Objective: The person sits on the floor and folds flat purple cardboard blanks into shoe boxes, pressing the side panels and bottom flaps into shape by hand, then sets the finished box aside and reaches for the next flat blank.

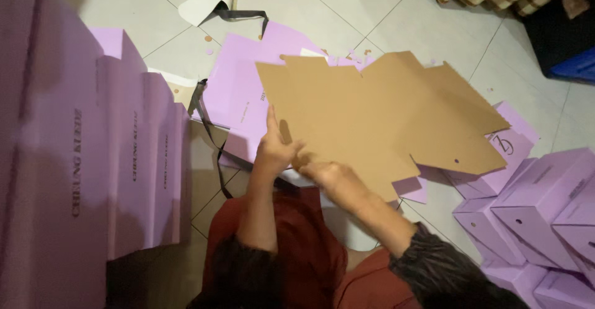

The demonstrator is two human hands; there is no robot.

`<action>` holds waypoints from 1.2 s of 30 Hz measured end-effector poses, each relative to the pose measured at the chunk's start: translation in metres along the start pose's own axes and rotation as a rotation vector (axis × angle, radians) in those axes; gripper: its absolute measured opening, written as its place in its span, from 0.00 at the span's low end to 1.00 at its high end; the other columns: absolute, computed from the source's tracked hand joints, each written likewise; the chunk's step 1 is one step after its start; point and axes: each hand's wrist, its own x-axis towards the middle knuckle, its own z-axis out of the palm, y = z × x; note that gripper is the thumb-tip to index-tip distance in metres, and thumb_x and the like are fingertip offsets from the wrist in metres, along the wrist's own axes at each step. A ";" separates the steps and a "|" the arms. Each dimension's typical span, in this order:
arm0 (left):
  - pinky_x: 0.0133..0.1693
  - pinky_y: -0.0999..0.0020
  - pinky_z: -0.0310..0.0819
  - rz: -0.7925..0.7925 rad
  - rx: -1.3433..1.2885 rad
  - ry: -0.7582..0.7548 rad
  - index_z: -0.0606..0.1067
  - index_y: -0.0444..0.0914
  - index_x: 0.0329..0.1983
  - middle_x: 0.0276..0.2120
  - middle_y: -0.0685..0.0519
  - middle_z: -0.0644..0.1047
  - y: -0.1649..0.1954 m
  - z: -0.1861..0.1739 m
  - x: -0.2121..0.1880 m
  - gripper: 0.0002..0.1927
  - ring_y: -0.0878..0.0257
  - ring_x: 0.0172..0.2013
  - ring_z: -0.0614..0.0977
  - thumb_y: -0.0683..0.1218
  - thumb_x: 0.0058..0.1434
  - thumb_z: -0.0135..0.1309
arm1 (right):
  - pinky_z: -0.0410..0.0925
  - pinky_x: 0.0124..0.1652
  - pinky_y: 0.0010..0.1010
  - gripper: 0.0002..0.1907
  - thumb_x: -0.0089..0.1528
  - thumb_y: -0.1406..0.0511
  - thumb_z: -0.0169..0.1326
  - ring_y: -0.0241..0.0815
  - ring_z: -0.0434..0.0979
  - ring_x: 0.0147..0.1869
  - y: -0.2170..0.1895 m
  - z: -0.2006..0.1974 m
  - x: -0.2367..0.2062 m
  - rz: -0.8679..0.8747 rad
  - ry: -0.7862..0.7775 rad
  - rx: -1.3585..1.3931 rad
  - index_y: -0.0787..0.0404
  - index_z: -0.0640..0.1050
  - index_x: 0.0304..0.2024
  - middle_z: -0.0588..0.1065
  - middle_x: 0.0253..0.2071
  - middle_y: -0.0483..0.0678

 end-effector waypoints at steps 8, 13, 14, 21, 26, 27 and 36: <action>0.52 0.55 0.75 0.261 0.286 0.305 0.61 0.43 0.74 0.51 0.35 0.75 -0.031 0.005 0.016 0.45 0.41 0.50 0.79 0.29 0.51 0.50 | 0.38 0.70 0.55 0.62 0.46 0.50 0.73 0.52 0.39 0.80 0.035 -0.028 -0.039 0.362 -0.347 0.019 0.44 0.52 0.75 0.44 0.80 0.56; 0.47 0.56 0.80 -0.178 0.300 0.273 0.59 0.50 0.75 0.62 0.44 0.70 -0.006 -0.029 0.006 0.45 0.49 0.48 0.81 0.29 0.55 0.44 | 0.32 0.72 0.55 0.66 0.43 0.51 0.74 0.48 0.32 0.82 0.067 -0.036 -0.071 0.521 -0.549 0.032 0.38 0.50 0.77 0.42 0.80 0.50; 0.52 0.54 0.77 -0.191 0.349 0.320 0.60 0.50 0.76 0.64 0.44 0.71 -0.005 -0.036 0.004 0.42 0.50 0.53 0.80 0.30 0.58 0.45 | 0.33 0.72 0.56 0.65 0.44 0.52 0.73 0.49 0.32 0.83 0.076 -0.035 -0.079 0.523 -0.529 -0.031 0.38 0.51 0.77 0.43 0.78 0.50; 0.71 0.35 0.47 0.350 0.730 0.600 0.60 0.45 0.76 0.76 0.40 0.52 -0.034 -0.018 0.023 0.39 0.46 0.75 0.55 0.52 0.62 0.58 | 0.38 0.71 0.61 0.56 0.48 0.53 0.69 0.47 0.40 0.83 0.140 -0.002 -0.109 0.697 -0.352 -0.210 0.41 0.54 0.74 0.47 0.79 0.47; 0.67 0.29 0.35 0.248 1.050 -0.267 0.51 0.50 0.77 0.78 0.46 0.41 -0.059 0.097 0.035 0.50 0.42 0.76 0.43 0.55 0.54 0.61 | 0.38 0.73 0.61 0.54 0.50 0.53 0.68 0.43 0.41 0.82 0.149 0.015 -0.101 0.758 -0.373 -0.245 0.40 0.55 0.74 0.49 0.79 0.42; 0.68 0.29 0.34 0.272 1.045 -0.293 0.51 0.50 0.76 0.77 0.45 0.41 -0.070 0.117 0.031 0.48 0.42 0.76 0.42 0.55 0.55 0.61 | 0.38 0.72 0.61 0.54 0.50 0.53 0.68 0.44 0.40 0.82 0.150 0.017 -0.099 0.754 -0.384 -0.261 0.40 0.55 0.74 0.48 0.79 0.44; 0.65 0.27 0.44 0.323 1.115 -0.106 0.63 0.45 0.66 0.69 0.46 0.57 -0.126 0.120 0.054 0.39 0.41 0.71 0.55 0.55 0.53 0.66 | 0.43 0.72 0.56 0.53 0.53 0.51 0.66 0.43 0.44 0.81 0.169 0.030 -0.108 0.805 -0.361 -0.328 0.49 0.55 0.74 0.51 0.78 0.46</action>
